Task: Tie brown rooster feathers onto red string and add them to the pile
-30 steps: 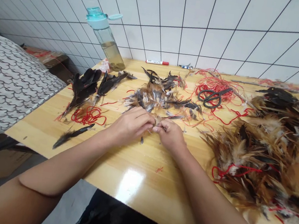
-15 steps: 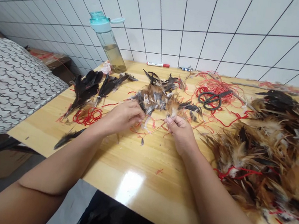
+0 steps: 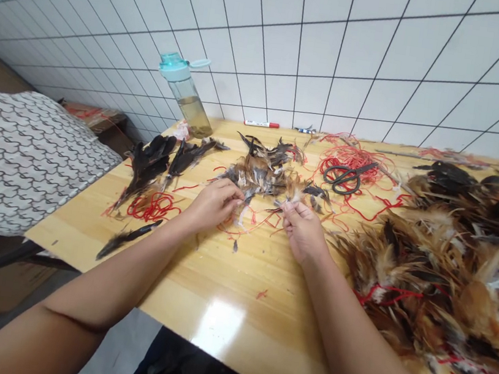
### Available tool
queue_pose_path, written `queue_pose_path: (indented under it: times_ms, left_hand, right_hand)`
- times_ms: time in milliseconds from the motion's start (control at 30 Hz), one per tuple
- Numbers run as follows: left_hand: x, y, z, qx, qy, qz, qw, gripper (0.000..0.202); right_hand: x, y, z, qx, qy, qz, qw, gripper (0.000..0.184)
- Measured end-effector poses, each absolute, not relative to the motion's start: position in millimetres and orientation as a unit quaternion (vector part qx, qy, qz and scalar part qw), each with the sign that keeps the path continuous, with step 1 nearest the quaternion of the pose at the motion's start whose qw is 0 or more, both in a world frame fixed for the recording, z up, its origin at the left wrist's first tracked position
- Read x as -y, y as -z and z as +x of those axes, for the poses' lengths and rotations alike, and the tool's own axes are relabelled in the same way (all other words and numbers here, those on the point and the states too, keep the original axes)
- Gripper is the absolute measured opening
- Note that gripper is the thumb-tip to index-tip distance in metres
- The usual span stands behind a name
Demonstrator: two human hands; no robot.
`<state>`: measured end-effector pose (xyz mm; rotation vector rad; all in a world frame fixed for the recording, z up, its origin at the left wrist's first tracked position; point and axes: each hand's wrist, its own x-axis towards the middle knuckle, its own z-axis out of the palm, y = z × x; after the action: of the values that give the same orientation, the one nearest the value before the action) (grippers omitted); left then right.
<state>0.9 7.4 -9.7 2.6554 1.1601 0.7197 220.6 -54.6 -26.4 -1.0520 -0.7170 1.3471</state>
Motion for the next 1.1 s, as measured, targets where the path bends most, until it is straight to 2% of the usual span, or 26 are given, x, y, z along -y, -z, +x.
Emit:
queue_pose_path:
  times_ms: [267, 467, 633, 833, 967, 1100]
  left_hand:
    - [-11, -18, 46, -0.318, -0.153, 0.935, 0.022, 0.017]
    - [-25, 0, 87, -0.297, -0.116, 0.947, 0.039, 0.015]
    - [-30, 6, 82, -0.311, -0.137, 0.939, 0.050, 0.011]
    - [-20, -6, 52, -0.352, -0.179, 0.912, 0.110, 0.009]
    - [-14, -9, 46, -0.305, -0.221, 0.917, 0.129, 0.009]
    - [-10, -10, 48, -0.257, -0.249, 0.925, 0.125, 0.011]
  right_hand:
    - [52, 28, 225, 0.246, -0.618, -0.406, 0.627, 0.040]
    - [50, 29, 225, 0.253, -0.595, -0.400, 0.649, 0.039]
    - [47, 38, 224, 0.318, -0.510, -0.457, 0.655, 0.036]
    - [45, 46, 225, 0.427, -0.347, -0.571, 0.609, 0.026]
    - [46, 47, 223, 0.479, -0.252, -0.607, 0.581, 0.020]
    - [47, 46, 221, 0.513, -0.208, -0.622, 0.554, 0.018]
